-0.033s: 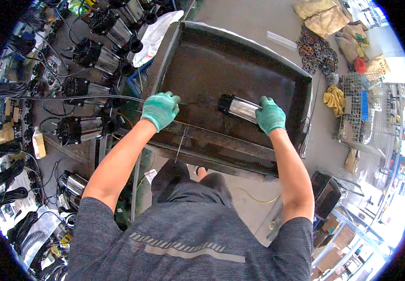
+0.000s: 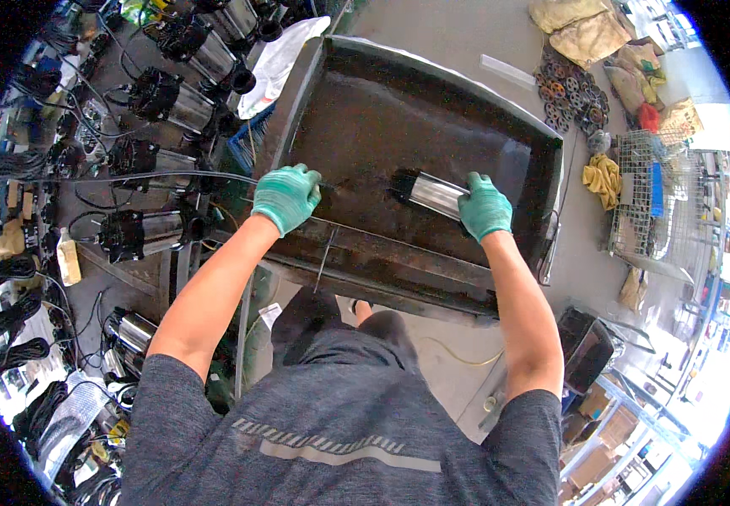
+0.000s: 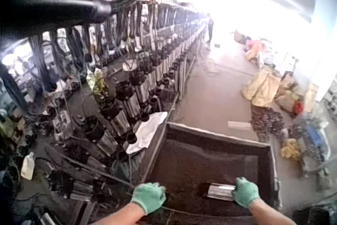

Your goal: The person picks up cylindrical submersible pumps from a rack and places them into a metal tray filled with water. They repeatedly submerge the pumps, lift them out, and inspect them while wearing green gloves. The process is repeated for multiple units in a workshop setting.

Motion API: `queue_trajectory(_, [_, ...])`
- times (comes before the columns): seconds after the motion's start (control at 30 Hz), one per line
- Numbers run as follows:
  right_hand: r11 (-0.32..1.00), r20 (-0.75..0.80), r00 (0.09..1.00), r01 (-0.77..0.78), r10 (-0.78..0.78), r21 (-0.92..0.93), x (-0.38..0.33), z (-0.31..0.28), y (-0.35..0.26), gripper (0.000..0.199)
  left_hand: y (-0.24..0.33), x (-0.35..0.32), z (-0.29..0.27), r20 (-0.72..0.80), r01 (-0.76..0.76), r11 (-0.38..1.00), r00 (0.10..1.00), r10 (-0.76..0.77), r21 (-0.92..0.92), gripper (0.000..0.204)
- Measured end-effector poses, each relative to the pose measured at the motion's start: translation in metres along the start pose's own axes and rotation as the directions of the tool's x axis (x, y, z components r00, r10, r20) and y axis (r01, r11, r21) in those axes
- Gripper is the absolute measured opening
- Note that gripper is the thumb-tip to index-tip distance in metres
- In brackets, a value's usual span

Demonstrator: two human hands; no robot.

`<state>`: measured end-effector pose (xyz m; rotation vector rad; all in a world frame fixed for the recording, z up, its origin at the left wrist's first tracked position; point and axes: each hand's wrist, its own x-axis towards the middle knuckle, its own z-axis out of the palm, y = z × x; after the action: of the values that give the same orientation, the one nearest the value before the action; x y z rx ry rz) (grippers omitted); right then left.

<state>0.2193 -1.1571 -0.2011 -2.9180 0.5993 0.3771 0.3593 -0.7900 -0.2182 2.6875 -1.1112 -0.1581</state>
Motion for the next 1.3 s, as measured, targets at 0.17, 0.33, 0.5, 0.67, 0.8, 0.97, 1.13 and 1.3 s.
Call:
queue_trajectory(0.17, [0.998,-0.05,0.999,0.009,-0.006,0.063,0.019,0.038,-0.003,0.043,-0.015,0.001,0.022,-0.069,0.172,0.979,0.981,-0.18,-0.105,0.016])
queue_trajectory(0.33, [0.99,-0.043,0.998,0.052,-0.047,0.127,0.041,0.061,-0.008,0.044,-0.016,0.003,0.03,-0.059,0.278,0.956,0.957,-0.284,-0.095,0.018])
queue_trajectory(0.5, [0.988,-0.112,0.992,0.075,-0.06,0.134,0.055,0.075,-0.02,0.044,-0.014,0.009,0.026,0.029,0.343,0.938,0.939,-0.341,-0.051,0.02])
queue_trajectory(0.67, [0.965,-0.199,0.979,0.101,-0.053,0.24,0.028,0.058,-0.015,0.044,-0.008,0.017,0.019,0.157,0.412,0.911,0.899,-0.408,0.011,0.026])
queue_trajectory(0.8, [0.901,-0.397,0.917,0.147,0.03,0.407,-0.04,0.038,0.026,0.035,-0.005,0.02,0.014,0.185,0.42,0.905,0.886,-0.426,0.07,0.028])
queue_trajectory(0.97, [0.896,-0.291,0.926,-0.098,0.242,0.434,-0.093,0.05,0.109,0.026,-0.003,0.022,0.014,0.188,0.434,0.895,0.875,-0.445,0.1,0.029])
queue_trajectory(1.13, [0.849,-0.257,0.872,-0.271,0.416,0.454,-0.096,0.081,0.146,0.027,0.0,0.024,0.015,0.152,0.452,0.881,0.869,-0.47,0.142,0.03])
queue_trajectory(1.3, [0.821,-0.112,0.856,-0.435,0.504,0.369,-0.088,0.081,0.148,0.041,0.003,0.025,0.015,0.153,0.478,0.862,0.851,-0.502,0.166,0.032])
